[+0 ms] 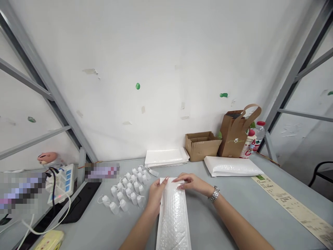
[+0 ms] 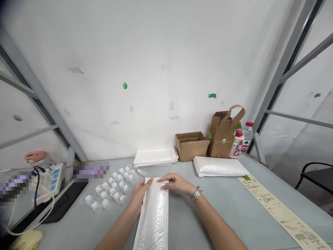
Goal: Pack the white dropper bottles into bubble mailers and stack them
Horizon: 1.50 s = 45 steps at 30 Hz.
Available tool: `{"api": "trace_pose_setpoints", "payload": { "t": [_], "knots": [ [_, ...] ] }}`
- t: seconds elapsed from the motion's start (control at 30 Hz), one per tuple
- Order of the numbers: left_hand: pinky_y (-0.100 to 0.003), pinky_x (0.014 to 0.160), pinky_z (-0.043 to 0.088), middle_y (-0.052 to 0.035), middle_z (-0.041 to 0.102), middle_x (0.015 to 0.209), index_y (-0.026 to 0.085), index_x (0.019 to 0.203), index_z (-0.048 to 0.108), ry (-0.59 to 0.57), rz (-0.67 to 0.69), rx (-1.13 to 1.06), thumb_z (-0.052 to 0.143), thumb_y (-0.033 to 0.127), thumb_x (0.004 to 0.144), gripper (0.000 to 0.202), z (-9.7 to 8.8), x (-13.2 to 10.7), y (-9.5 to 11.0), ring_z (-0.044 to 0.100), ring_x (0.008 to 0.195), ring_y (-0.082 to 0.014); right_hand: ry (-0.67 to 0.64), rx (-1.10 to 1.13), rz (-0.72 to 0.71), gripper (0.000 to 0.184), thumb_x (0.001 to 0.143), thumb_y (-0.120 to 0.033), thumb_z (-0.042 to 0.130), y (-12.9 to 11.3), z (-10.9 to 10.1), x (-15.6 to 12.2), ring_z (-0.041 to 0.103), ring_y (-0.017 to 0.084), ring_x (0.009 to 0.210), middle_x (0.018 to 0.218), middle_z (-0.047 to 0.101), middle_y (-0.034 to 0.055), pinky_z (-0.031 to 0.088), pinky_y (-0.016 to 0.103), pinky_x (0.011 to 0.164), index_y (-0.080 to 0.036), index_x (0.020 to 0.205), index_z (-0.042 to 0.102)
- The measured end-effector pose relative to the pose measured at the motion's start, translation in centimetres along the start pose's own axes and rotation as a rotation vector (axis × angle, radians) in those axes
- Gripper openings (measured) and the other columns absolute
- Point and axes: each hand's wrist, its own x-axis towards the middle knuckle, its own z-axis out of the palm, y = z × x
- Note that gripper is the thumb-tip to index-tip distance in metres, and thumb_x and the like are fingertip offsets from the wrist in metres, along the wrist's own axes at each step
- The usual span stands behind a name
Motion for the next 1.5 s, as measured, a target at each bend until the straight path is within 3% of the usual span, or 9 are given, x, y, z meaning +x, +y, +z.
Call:
{"api": "trace_pose_setpoints", "payload": {
  "t": [0.27, 0.47, 0.6, 0.67, 0.8, 1.0, 1.33, 1.4, 1.5],
  "knots": [
    [-0.03, 0.072, 0.048, -0.0089, 0.071, 0.086, 0.014, 0.082, 0.067, -0.09, 0.016, -0.094, 0.077, 0.041, 0.053, 0.041, 0.2, 0.3, -0.6, 0.065, 0.083, -0.0248, 0.272, -0.069, 0.149, 0.04, 0.07, -0.054, 0.059, 0.4, 1.5, -0.4, 0.039, 0.009, 0.046, 0.049, 0.042, -0.0054, 0.032, 0.023, 0.044, -0.018, 0.057, 0.05],
    [-0.035, 0.091, 0.042, -0.0143, 0.067, 0.104, 0.015, 0.089, 0.067, -0.167, -0.083, -0.166, 0.07, 0.047, 0.063, 0.041, 0.6, -0.1, -0.1, 0.06, 0.102, -0.0254, 0.937, -0.527, -0.121, 0.03, 0.081, -0.046, 0.05, -5.0, -3.1, -8.2, 0.044, 0.013, 0.05, 0.055, 0.05, -0.0023, 0.036, 0.025, 0.048, -0.019, 0.074, 0.062],
    [-0.035, 0.09, 0.042, -0.0159, 0.065, 0.107, 0.014, 0.085, 0.067, -0.16, -0.106, -0.109, 0.072, 0.042, 0.061, 0.037, 0.5, -0.1, -0.2, 0.059, 0.103, -0.0266, 1.627, -0.927, -0.487, 0.016, 0.077, -0.033, 0.062, -8.1, -6.5, -13.1, 0.051, 0.015, 0.062, 0.074, 0.059, 0.0042, 0.042, 0.028, 0.061, -0.02, 0.084, 0.067],
    [-0.034, 0.088, 0.043, -0.016, 0.065, 0.107, 0.013, 0.085, 0.068, -0.16, -0.102, -0.083, 0.07, 0.041, 0.061, 0.037, 0.4, 0.0, -0.3, 0.059, 0.101, -0.0263, 1.735, -1.158, -0.589, 0.015, 0.075, -0.026, 0.064, -7.7, -7.9, -13.8, 0.053, 0.016, 0.066, 0.077, 0.061, 0.0066, 0.044, 0.028, 0.064, -0.019, 0.089, 0.069],
    [-0.032, 0.084, 0.044, -0.0149, 0.067, 0.103, 0.013, 0.086, 0.067, -0.142, -0.089, -0.072, 0.069, 0.04, 0.062, 0.036, 0.2, 0.3, -0.4, 0.061, 0.096, -0.0239, 1.345, -1.575, -0.567, 0.021, 0.08, -0.018, 0.057, -3.1, -10.5, -12.0, 0.054, 0.012, 0.063, 0.084, 0.064, 0.0059, 0.044, 0.024, 0.063, -0.021, 0.098, 0.067],
    [-0.029, 0.08, 0.045, -0.0136, 0.067, 0.098, 0.013, 0.085, 0.068, -0.138, -0.094, -0.053, 0.068, 0.038, 0.062, 0.034, 0.2, 0.1, -0.2, 0.062, 0.09, -0.0212, 0.817, -1.779, -0.503, 0.033, 0.089, -0.012, 0.032, 4.6, -12.1, -6.9, 0.054, 0.015, 0.067, 0.081, 0.062, 0.0101, 0.043, 0.026, 0.06, -0.014, 0.093, 0.064],
    [-0.027, 0.077, 0.043, -0.0113, 0.067, 0.093, 0.013, 0.084, 0.068, -0.163, -0.092, -0.027, 0.066, 0.039, 0.063, 0.033, 0.4, -0.2, -0.2, 0.06, 0.086, -0.0186, 0.931, -1.536, -0.519, 0.026, 0.088, -0.029, 0.045, 4.4, -8.2, -3.7, 0.056, 0.018, 0.07, 0.082, 0.062, 0.0104, 0.042, 0.028, 0.065, -0.013, 0.098, 0.062],
    [-0.027, 0.076, 0.043, -0.0109, 0.067, 0.092, 0.013, 0.083, 0.068, -0.16, -0.098, -0.02, 0.067, 0.038, 0.062, 0.033, 0.4, -0.2, -0.2, 0.06, 0.085, -0.0184, 0.861, -1.412, -0.376, 0.028, 0.09, -0.029, 0.039, 3.5, -6.1, -1.4, 0.059, 0.018, 0.074, 0.084, 0.062, 0.0104, 0.042, 0.027, 0.065, -0.014, 0.097, 0.062],
    [-0.026, 0.075, 0.043, -0.0103, 0.067, 0.09, 0.013, 0.083, 0.068, -0.141, -0.099, -0.024, 0.068, 0.037, 0.061, 0.033, 0.4, -0.2, -0.2, 0.06, 0.083, -0.0178, 0.787, -1.232, 0.086, 0.032, 0.089, -0.039, 0.04, 2.5, -3.6, 2.6, 0.062, 0.02, 0.074, 0.093, 0.063, 0.0111, 0.041, 0.026, 0.058, -0.016, 0.101, 0.059]
  ]
}}
